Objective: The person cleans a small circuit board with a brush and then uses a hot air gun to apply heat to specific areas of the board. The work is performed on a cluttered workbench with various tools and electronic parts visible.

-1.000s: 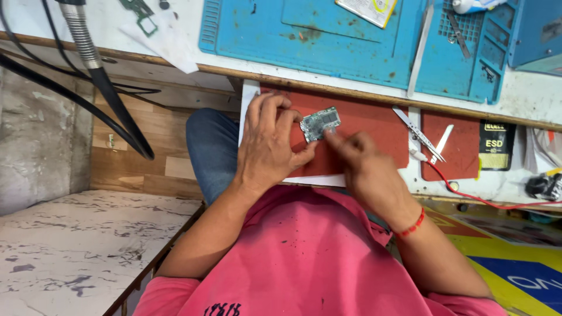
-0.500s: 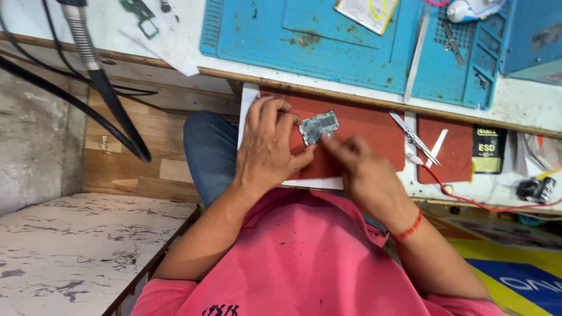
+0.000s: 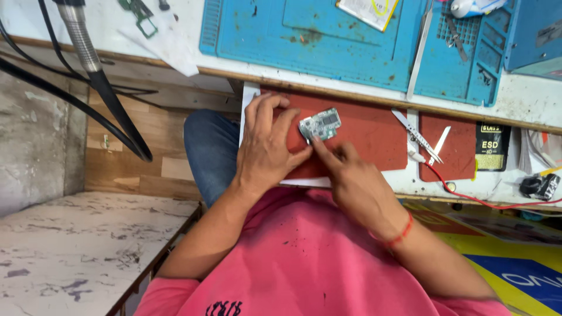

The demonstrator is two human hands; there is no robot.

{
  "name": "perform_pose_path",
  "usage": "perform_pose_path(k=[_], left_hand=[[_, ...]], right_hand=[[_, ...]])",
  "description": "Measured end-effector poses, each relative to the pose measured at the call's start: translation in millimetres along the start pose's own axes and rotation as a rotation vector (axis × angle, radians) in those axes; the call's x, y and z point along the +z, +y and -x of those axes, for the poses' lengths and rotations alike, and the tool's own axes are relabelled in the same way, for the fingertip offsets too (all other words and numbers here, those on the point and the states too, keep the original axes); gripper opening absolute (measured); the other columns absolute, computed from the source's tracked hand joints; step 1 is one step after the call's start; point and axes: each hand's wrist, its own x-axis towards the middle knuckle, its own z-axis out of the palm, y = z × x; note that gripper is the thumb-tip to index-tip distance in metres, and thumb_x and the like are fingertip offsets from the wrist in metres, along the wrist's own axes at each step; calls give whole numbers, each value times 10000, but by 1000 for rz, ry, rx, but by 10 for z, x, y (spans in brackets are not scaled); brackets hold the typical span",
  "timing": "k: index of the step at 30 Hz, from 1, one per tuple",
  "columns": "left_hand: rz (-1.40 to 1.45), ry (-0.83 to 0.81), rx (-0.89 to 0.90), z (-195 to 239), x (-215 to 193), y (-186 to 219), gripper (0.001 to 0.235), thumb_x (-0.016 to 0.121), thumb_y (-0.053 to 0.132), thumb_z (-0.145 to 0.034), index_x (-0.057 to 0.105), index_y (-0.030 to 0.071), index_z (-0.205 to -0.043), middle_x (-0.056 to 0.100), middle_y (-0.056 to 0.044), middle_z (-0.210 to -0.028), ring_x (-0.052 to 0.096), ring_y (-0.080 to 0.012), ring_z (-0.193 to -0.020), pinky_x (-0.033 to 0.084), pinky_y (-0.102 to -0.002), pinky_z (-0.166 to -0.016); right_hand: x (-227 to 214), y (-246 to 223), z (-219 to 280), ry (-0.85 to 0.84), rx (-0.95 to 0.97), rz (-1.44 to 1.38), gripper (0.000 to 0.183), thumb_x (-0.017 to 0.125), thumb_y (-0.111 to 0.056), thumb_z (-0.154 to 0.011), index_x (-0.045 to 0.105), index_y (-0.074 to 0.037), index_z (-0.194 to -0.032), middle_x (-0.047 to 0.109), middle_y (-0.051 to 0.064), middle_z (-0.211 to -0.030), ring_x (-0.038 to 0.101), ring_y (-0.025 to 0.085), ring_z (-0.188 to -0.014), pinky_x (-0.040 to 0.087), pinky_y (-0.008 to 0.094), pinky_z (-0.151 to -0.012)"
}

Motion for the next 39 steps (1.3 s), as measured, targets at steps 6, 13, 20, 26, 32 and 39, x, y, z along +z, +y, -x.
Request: perform_pose_path(k=[6, 13, 20, 26, 32, 39], left_hand=[[-40, -4, 72, 27, 27, -19, 557, 958, 276, -663, 728, 13, -1096, 539, -150, -1257, 449, -389, -1283, 407, -490, -1113], [-26, 10, 85, 24, 39, -20, 486, 936, 303, -704, 758, 36, -1070, 591, -89, -1158, 488, -350, -1242, 417, -489, -1094], [-35, -7, 64, -2, 20, -15, 529, 946, 312, -705, 708, 44, -1094, 569, -107, -1166, 490, -358, -1236, 412, -503, -1075], [-36, 2, 37, -3, 48, 1, 507, 938, 315, -705, 685, 36, -1045, 550, -134, -1180, 477, -373, -1243, 413, -496, -1087], [-87, 68, 109, 8, 60, 0, 480, 920, 297, -709, 698, 33, -1043, 542, -116, -1192, 459, -373, -1266, 391, -528, -1119], [-129, 55, 117, 18, 84, -11, 455, 916, 302, -718, 715, 35, -1027, 557, -108, -1192, 469, -359, -1279, 384, -537, -1137]], right_hand=[[19, 187, 73, 191, 55, 57, 634, 531, 29, -857, 595, -166, -1456, 636, 190, -1106, 672, 422, -785, 542, 511, -697], [-60, 208, -14, 181, 77, 81, 562, 568, 7, -907, 608, -175, -1437, 635, 173, -1058, 668, 393, -738, 538, 489, -607], [6, 299, 32, 215, -17, 60, 601, 543, 36, -863, 621, -178, -1419, 639, 166, -1111, 679, 392, -777, 554, 488, -663], [-72, 234, -22, 196, 75, 75, 618, 548, 27, -872, 602, -184, -1451, 636, 163, -1079, 681, 390, -748, 557, 487, -651], [-53, 217, -8, 192, 31, 61, 594, 565, 17, -871, 607, -159, -1437, 642, 173, -1073, 676, 400, -736, 552, 495, -632], [-35, 313, 74, 243, -11, 25, 600, 545, 50, -882, 598, -168, -1438, 646, 173, -1148, 690, 406, -819, 563, 487, -698]])
